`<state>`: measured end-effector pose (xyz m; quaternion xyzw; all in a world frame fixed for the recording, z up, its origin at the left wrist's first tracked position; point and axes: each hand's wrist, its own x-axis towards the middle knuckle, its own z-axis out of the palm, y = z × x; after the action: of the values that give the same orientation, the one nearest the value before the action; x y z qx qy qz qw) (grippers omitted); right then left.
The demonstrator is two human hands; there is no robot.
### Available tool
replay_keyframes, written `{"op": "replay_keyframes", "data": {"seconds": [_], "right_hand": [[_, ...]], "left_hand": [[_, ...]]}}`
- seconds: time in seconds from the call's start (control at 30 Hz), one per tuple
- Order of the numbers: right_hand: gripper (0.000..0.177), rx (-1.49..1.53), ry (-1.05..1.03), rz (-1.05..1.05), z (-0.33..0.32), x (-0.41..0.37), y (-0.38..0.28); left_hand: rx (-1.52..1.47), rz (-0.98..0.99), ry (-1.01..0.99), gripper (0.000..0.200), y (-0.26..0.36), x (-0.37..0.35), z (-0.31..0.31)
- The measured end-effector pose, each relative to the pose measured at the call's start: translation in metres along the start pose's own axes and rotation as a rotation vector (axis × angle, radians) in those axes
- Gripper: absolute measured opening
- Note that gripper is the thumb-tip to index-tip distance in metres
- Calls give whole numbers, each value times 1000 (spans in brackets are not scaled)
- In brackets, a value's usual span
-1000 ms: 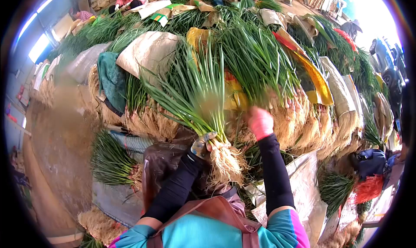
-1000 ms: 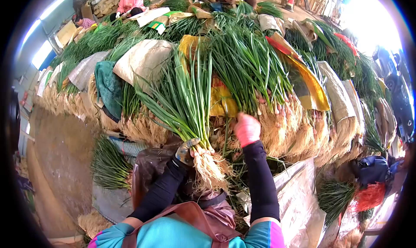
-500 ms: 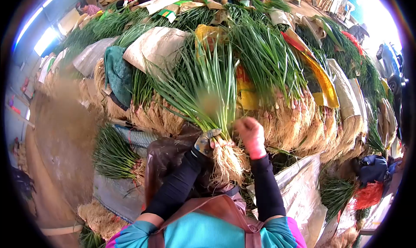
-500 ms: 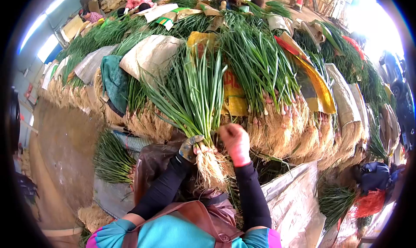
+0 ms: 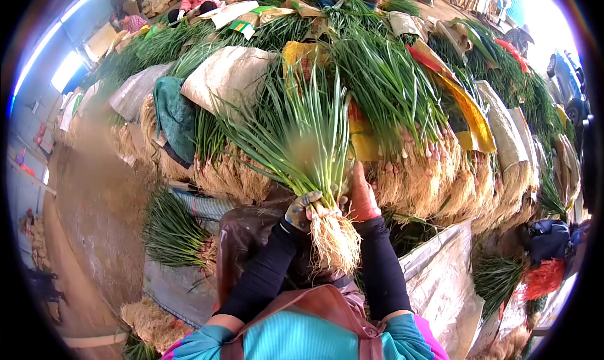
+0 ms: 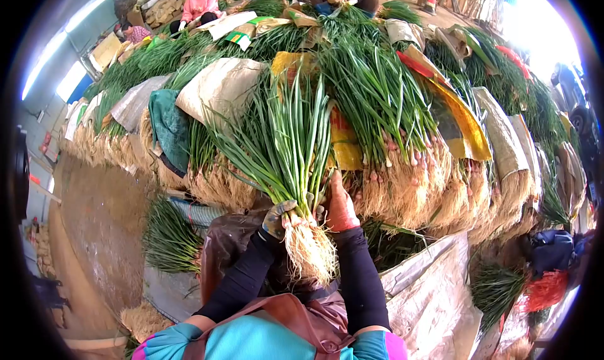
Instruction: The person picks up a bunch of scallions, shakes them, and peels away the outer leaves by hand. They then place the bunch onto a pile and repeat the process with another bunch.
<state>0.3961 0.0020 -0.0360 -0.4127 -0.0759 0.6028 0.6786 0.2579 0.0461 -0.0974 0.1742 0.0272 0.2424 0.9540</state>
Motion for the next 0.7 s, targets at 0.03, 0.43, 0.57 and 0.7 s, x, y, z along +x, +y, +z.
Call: {"op": "replay_keyframes", "data": {"seconds": [0.03, 0.43, 0.57, 0.7], "right_hand": [[30, 2, 1, -2, -6, 10, 4], [14, -378, 112, -256, -26, 53, 32], [17, -1235, 121, -668, -95, 84, 35], [21, -2396, -381, 73, -86, 28, 2]], "left_hand": [[10, 0, 45, 43, 1, 0, 4], [75, -54, 19, 41, 1, 1, -32], [134, 42, 62, 40, 6, 1, -8], [209, 22, 168, 37, -3, 3, -12]]}}
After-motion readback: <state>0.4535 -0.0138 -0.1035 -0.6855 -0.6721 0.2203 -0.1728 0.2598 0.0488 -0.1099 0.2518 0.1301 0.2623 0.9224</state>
